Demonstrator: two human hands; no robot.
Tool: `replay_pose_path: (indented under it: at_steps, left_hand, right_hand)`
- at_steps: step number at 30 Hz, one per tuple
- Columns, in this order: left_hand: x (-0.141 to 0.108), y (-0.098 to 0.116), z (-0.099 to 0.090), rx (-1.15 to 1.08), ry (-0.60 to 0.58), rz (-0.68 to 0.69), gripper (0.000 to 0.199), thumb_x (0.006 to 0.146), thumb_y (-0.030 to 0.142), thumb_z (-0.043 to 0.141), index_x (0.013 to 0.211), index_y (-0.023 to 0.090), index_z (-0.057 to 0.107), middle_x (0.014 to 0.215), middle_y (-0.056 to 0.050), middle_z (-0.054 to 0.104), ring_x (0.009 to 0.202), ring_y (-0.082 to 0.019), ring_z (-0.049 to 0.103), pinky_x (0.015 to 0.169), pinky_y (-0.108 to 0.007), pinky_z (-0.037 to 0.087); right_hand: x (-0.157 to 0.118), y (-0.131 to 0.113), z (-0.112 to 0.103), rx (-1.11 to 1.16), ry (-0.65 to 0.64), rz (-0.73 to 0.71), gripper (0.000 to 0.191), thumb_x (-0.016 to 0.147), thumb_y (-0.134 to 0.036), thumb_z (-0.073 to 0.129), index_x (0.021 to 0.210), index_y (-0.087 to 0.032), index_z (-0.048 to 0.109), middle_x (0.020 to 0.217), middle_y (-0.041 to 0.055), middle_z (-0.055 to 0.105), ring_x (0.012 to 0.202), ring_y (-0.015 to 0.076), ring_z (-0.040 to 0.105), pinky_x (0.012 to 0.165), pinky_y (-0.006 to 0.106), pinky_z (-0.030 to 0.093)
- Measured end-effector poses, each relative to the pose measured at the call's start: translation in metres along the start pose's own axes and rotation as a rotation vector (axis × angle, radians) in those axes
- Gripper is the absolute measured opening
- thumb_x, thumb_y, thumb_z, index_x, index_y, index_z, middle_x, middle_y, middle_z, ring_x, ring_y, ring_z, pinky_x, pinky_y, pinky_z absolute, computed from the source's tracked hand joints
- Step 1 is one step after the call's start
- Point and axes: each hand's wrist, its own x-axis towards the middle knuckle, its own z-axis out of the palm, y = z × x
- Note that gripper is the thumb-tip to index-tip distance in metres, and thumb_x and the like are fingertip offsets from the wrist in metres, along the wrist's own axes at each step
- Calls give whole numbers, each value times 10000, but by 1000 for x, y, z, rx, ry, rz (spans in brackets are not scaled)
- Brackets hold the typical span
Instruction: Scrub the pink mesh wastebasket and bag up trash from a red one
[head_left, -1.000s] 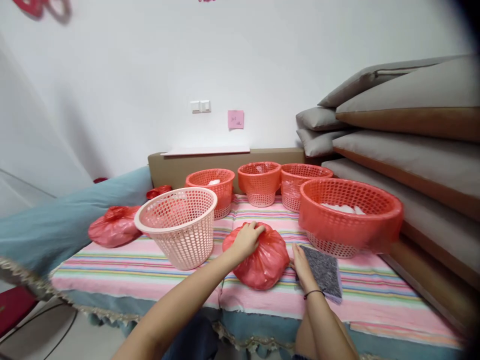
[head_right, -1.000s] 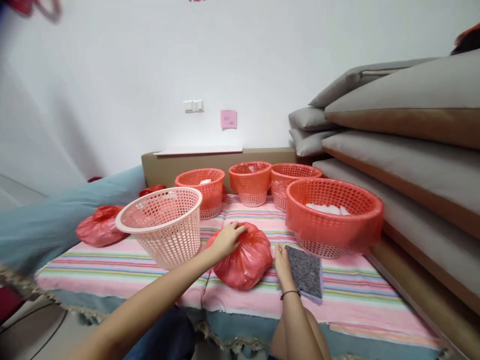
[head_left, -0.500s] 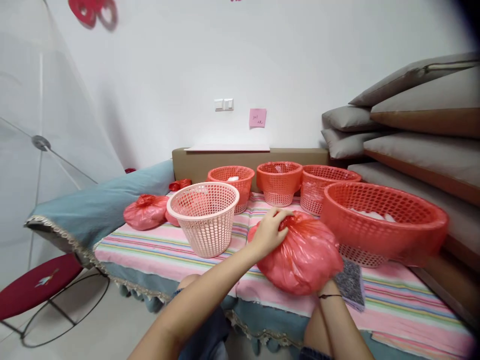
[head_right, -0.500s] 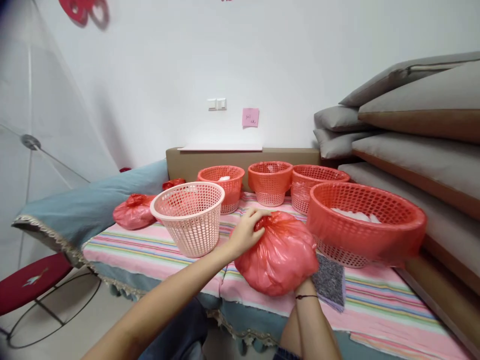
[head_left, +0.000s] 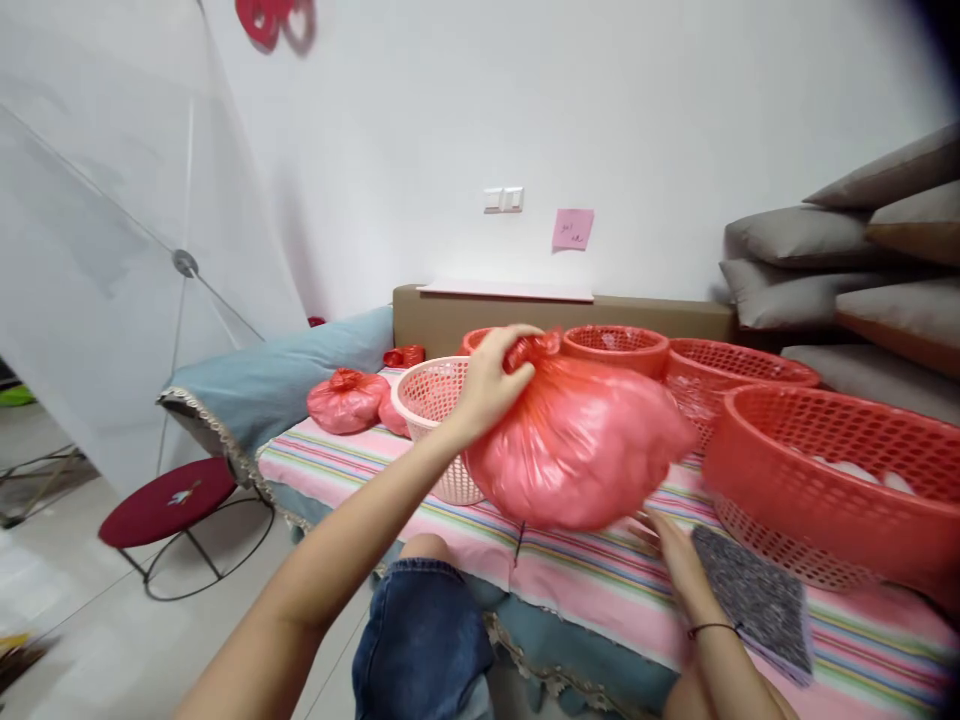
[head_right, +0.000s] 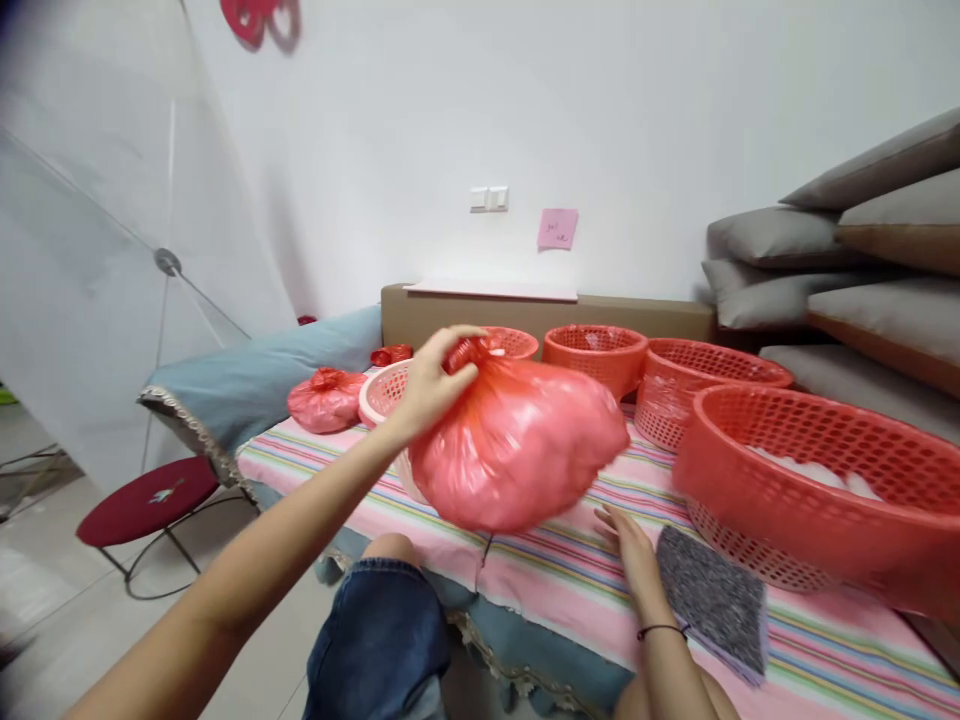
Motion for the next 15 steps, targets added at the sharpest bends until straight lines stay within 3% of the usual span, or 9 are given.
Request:
replay_pose_path:
  at_steps: [2, 4, 6, 8, 11, 15]
  left_hand:
    - [24, -21, -34, 103, 137, 1, 417, 720, 20, 517, 1095, 164, 630, 1122, -45, 692, 1092, -203, 614, 1036, -385, 444]
    - [47, -43, -71, 171, 250, -3, 409, 728, 15, 524, 1101, 149, 624, 1107, -42, 689, 1082, -205, 617, 1023, -390, 451]
    - [67, -65, -108, 217, 400, -16, 378, 753, 26, 537, 1083, 191, 623, 1093, -19, 684, 1079, -197, 618, 1025, -363, 453]
    - [81, -83, -144, 250, 500, -14, 366, 765, 35, 557, 1082, 209, 616, 1073, -2, 679, 1074, -195, 623, 1036, -348, 452]
    - [89, -109, -185, 372, 551, -12, 399, 742, 7, 564, 1082, 206, 626, 1089, -10, 671, 1080, -198, 614, 1053, -346, 440]
    - [76, -157, -211, 534, 493, -106, 419, 722, -9, 546, 1075, 189, 655, 1071, -44, 668, 1066, -214, 611, 1049, -357, 438]
  right_hand:
    - [-10, 16, 14, -95, -123, 39, 359, 562, -476, 726, 810, -217, 740, 937, 158, 752, 936, 377, 697, 962, 573, 481]
    - [-27, 37, 33, -229, -224, 23, 449, 466, -436, 758, 850, -203, 750, 1058, 185, 737, 1110, 419, 636, 1082, 573, 383]
    - [-46, 60, 52, -566, -313, -88, 575, 569, -498, 654, 1037, -175, 733, 1339, 182, 617, 1347, 408, 466, 1161, 552, 280]
    - [-61, 81, 68, -854, -270, -215, 655, 716, -513, 513, 1211, -116, 672, 1483, 182, 484, 1437, 397, 337, 1182, 543, 234]
    - [-72, 101, 83, -1113, -137, -389, 662, 843, -449, 367, 1320, -57, 607, 1493, 224, 450, 1419, 424, 346, 1154, 566, 254]
    - [-75, 106, 97, -1272, -17, -442, 612, 854, -378, 378, 1277, -28, 647, 1395, 293, 527, 1310, 485, 452, 1050, 608, 351]
